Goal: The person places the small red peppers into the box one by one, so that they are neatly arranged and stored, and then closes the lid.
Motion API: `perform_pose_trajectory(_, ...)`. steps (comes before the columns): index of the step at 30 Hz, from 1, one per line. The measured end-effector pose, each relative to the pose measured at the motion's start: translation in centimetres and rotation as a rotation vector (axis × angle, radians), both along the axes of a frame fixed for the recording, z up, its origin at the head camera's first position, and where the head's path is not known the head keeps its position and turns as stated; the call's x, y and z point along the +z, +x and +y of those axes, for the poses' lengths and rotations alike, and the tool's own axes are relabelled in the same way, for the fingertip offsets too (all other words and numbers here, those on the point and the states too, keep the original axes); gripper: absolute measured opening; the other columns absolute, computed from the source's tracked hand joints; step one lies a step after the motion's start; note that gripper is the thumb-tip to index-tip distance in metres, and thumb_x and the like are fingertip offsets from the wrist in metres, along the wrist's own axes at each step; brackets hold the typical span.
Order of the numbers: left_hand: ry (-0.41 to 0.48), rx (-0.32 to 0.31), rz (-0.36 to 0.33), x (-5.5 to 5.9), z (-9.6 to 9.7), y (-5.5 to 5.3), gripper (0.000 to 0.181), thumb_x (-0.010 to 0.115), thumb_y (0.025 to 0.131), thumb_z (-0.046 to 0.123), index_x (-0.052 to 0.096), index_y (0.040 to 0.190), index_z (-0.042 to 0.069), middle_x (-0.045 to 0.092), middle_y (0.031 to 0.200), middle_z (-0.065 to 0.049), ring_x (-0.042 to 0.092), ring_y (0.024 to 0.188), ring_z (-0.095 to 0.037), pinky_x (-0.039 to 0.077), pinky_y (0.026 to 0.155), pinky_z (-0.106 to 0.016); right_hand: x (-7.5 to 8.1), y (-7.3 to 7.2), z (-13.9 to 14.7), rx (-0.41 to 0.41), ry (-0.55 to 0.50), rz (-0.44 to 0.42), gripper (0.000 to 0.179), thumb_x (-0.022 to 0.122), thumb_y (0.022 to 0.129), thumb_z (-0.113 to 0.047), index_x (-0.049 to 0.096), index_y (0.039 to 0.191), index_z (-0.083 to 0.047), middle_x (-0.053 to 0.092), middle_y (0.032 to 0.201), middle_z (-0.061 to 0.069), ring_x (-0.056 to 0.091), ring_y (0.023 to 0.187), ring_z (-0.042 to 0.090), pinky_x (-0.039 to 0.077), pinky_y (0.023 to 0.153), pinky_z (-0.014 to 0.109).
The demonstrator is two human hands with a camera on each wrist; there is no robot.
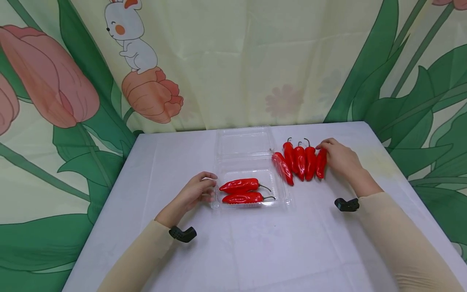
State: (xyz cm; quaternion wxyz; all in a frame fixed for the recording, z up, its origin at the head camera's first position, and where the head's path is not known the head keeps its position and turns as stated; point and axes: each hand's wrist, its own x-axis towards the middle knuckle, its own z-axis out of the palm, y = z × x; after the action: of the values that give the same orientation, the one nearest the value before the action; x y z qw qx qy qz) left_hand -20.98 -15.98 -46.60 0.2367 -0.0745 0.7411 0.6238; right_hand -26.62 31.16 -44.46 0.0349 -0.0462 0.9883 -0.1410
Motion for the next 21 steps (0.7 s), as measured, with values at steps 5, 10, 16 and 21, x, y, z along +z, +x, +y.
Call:
perform_pose_trajectory(5, 0.002, 0.000, 0.002, -0.1, 0.1, 0.0, 0.037, 0.061, 0.101, 0.018, 0.051, 0.136, 0.009, 0.060, 0.108, -0.011, 0.059, 0.071, -0.016, 0.058, 0.064, -0.021, -1.1, 0.0, 1.5, 0.000, -0.001, -0.037, 0.063, 0.074, 0.083, 0.000, 0.054, 0.142, -0.002, 0.041, 0.148, 0.031, 0.040, 0.135, 0.055, 0.052, 0.094, 0.069)
perform_pose_trajectory(10, 0.005, -0.005, 0.002, -0.2, 0.1, 0.0, 0.037, 0.061, 0.101, 0.018, 0.051, 0.136, 0.009, 0.060, 0.107, -0.010, 0.059, 0.070, -0.016, 0.058, 0.064, -0.021, -1.6, 0.3, 2.6, -0.009, -0.002, -0.064, 0.066, 0.071, 0.084, 0.001, 0.050, 0.146, -0.003, 0.038, 0.151, 0.031, 0.037, 0.136, 0.056, 0.050, 0.095, 0.072)
perform_pose_trajectory(16, 0.013, -0.008, -0.009, 0.0, 0.1, -0.1, 0.037, 0.060, 0.101, 0.018, 0.050, 0.136, 0.009, 0.060, 0.105, -0.010, 0.059, 0.069, -0.016, 0.058, 0.063, -0.021, -1.4, 0.6, 3.2, -0.009, 0.028, -0.052, 0.064, 0.070, 0.085, -0.002, 0.051, 0.146, -0.003, 0.040, 0.150, 0.031, 0.040, 0.134, 0.055, 0.051, 0.094, 0.071)
perform_pose_trajectory(21, 0.008, 0.000, -0.013, 0.1, 0.1, -0.1, 0.037, 0.060, 0.101, 0.017, 0.050, 0.136, 0.009, 0.059, 0.106, -0.010, 0.059, 0.070, -0.016, 0.058, 0.063, -0.021, -1.1, 0.7, 3.8, 0.001, 0.042, -0.061, 0.064, 0.072, 0.083, -0.003, 0.053, 0.144, -0.002, 0.043, 0.146, 0.032, 0.042, 0.131, 0.055, 0.053, 0.092, 0.069)
